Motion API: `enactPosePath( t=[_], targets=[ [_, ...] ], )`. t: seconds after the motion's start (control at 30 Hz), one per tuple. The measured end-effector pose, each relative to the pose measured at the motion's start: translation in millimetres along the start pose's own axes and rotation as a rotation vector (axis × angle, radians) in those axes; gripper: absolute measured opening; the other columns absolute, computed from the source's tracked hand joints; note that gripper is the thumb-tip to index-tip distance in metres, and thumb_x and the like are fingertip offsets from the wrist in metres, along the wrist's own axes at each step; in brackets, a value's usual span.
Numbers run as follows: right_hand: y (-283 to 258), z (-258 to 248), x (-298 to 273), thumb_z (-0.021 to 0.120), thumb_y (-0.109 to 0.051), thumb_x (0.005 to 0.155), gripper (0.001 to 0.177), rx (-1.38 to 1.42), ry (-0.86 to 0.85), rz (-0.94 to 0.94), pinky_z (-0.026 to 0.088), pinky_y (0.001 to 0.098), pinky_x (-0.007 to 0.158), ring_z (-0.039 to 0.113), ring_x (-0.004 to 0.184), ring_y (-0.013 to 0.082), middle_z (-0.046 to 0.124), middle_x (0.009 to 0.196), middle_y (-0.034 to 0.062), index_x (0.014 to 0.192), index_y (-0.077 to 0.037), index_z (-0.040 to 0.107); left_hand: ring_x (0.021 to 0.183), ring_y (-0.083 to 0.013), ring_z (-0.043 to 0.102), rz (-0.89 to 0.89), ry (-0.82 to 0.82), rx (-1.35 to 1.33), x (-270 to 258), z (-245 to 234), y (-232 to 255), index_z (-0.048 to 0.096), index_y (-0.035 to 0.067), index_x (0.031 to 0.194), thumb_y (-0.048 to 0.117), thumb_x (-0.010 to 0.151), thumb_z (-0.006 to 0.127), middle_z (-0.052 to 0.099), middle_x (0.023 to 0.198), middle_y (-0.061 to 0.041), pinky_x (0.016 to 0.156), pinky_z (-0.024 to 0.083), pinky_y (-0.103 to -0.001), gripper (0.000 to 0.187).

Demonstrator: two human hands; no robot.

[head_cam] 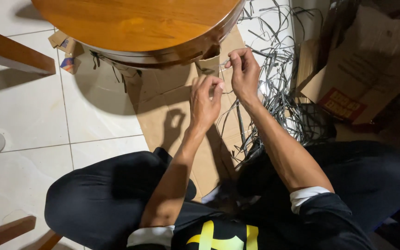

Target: Wrapping a wooden table leg with cardboard and securing it with plastic ties

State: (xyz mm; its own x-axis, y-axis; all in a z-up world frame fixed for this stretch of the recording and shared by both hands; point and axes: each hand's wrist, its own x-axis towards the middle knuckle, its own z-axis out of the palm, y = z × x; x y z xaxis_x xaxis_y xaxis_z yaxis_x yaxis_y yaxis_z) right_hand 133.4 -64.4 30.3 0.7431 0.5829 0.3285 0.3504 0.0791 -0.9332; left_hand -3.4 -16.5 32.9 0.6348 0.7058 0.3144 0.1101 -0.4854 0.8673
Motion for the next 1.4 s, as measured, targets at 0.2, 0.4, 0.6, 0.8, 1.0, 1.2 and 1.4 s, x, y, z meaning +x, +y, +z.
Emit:
enactPosePath(
  t=[0.2, 0.4, 0.6, 0.8, 1.0, 1.2, 1.4],
  targets=[
    [-12, -4, -11, 0.053, -0.003, 0.107, 0.009, -0.029, -0.047, -0.087, 0.041, 0.0237, 0.058, 0.056, 0.061, 0.0134, 0.077, 0.084, 0.0103, 0.112, -0.006, 0.061, 0.105, -0.0378, 0.064, 0.067, 0.004, -0.121, 10, -17, 1, 0.07, 0.005, 0.087, 0.003, 0.086, 0.069, 0.063, 0.111, -0.016, 0.093, 0.053, -0.047, 0.002],
    [27, -4, -23, 0.062, 0.007, 0.092, 0.036, -0.234, -0.197, -0.396, 0.056, 0.035, 0.059, 0.071, 0.07, 0.0267, 0.073, 0.1, 0.0064, 0.12, -0.014, 0.073, 0.117, -0.0401, 0.062, 0.072, -0.059, -0.199, 5, -13, -16, 0.069, 0.003, 0.076, 0.009, 0.074, 0.073, 0.062, 0.123, -0.02, 0.106, 0.045, -0.049, 0.007],
    [23, -10, -22, 0.069, -0.007, 0.099, 0.018, -0.422, -0.164, -0.425, 0.058, 0.0325, 0.067, 0.074, 0.079, 0.0234, 0.075, 0.098, -0.0027, 0.108, -0.02, 0.076, 0.118, -0.0311, 0.061, 0.013, -0.037, -0.318, 7, -8, -29, 0.07, 0.004, 0.078, 0.01, 0.078, 0.07, 0.063, 0.12, -0.014, 0.11, 0.041, -0.043, 0.005],
    [23, -10, -13, 0.053, -0.026, 0.111, 0.019, -0.498, -0.306, -0.218, 0.055, 0.0486, 0.065, 0.068, 0.078, 0.0381, 0.061, 0.086, 0.0065, 0.1, -0.015, 0.063, 0.136, -0.0445, 0.052, -0.591, 0.163, -0.87, -8, 22, -22, 0.055, 0.001, 0.131, 0.03, 0.103, 0.064, 0.058, 0.135, -0.026, 0.115, 0.04, -0.056, 0.041],
    [-16, -17, 1, 0.056, -0.025, 0.108, 0.016, -0.682, -0.437, -0.228, 0.055, 0.0571, 0.063, 0.068, 0.073, 0.0454, 0.059, 0.087, 0.0089, 0.098, -0.014, 0.06, 0.129, -0.0204, 0.054, -0.769, 0.136, -1.071, -3, 26, -38, 0.063, 0.014, 0.134, 0.035, 0.099, 0.072, 0.062, 0.133, -0.004, 0.117, 0.032, -0.042, 0.041],
    [-17, -14, 4, 0.059, -0.019, 0.101, 0.009, -0.735, -0.528, -0.117, 0.055, 0.0581, 0.066, 0.069, 0.078, 0.0461, 0.06, 0.084, 0.0092, 0.094, -0.013, 0.06, 0.104, -0.0152, 0.066, -0.96, 0.218, -1.047, 11, 47, -61, 0.069, 0.016, 0.114, 0.038, 0.09, 0.081, 0.071, 0.11, 0.002, 0.098, 0.048, -0.032, 0.034],
    [13, -7, 7, 0.059, -0.02, 0.097, 0.009, -0.819, -0.613, 0.0, 0.056, 0.0554, 0.068, 0.073, 0.077, 0.0424, 0.067, 0.078, 0.0071, 0.091, -0.016, 0.063, 0.071, -0.0004, 0.062, -0.961, 0.248, -1.239, 13, 37, -56, 0.072, 0.02, 0.105, 0.033, 0.088, 0.078, 0.062, 0.082, 0.014, 0.07, 0.053, -0.016, 0.022]
  ],
)
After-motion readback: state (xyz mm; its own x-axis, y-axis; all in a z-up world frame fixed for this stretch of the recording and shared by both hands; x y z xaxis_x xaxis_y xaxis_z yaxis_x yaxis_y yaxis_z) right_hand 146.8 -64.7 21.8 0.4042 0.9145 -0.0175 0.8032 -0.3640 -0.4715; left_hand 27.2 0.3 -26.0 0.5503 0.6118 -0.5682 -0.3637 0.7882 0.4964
